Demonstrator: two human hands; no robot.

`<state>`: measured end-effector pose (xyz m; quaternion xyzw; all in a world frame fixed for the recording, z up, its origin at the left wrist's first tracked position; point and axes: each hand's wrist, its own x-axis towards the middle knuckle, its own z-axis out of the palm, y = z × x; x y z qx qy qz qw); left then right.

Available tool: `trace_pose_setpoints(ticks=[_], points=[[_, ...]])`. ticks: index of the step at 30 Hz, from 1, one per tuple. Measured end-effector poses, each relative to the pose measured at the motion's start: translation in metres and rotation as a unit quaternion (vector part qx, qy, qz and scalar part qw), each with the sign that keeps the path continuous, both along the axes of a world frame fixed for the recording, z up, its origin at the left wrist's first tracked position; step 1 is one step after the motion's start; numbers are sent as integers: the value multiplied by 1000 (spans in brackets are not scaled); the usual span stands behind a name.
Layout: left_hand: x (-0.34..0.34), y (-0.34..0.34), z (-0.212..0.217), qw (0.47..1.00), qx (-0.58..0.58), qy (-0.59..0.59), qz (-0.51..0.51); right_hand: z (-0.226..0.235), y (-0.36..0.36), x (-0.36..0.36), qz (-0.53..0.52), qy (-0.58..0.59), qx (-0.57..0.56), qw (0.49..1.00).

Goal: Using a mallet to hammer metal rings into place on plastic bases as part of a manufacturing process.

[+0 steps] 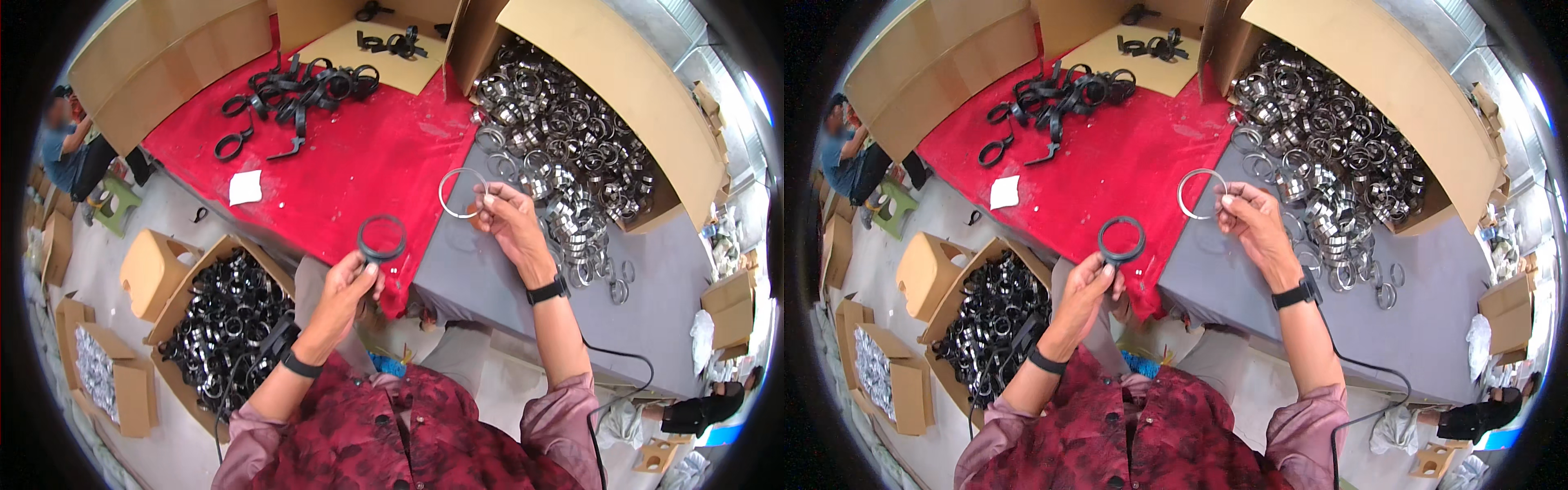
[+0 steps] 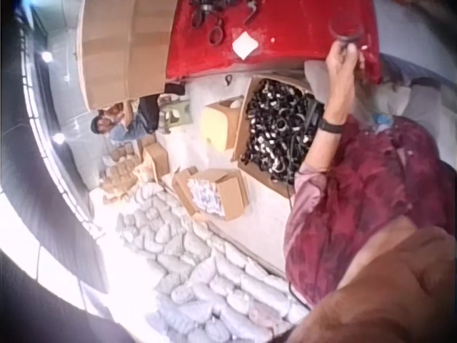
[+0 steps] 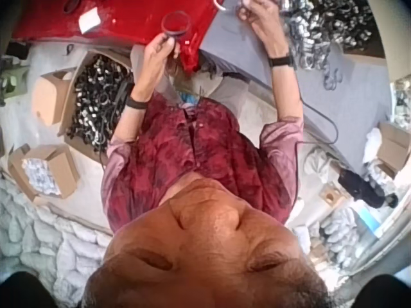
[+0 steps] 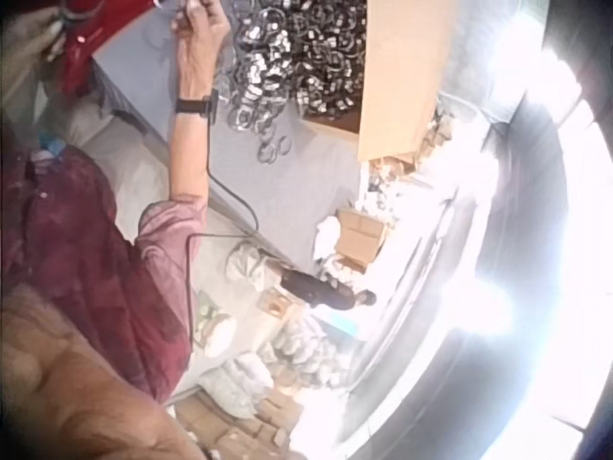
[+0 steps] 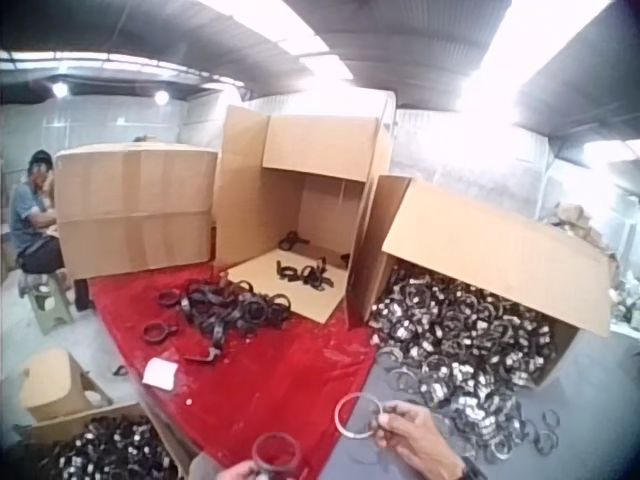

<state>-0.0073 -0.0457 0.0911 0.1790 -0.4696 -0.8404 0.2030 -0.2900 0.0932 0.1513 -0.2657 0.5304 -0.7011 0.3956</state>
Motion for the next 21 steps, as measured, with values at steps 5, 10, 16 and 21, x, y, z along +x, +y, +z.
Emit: trace_pose_setpoints(ticks=[5,10,16,21], points=[[-13,17,7,998,-30,41,45,4,31,64,68,-46,2,997],[-5,29,13,997,13,80,2,-11,49,102,82,11,-2,997],[11,47,20,998,-29,62,9,-18,58,123,60,115,15,991],[17,52,21,997,-41,65,25,-1,57,149,-19,463,6,886]])
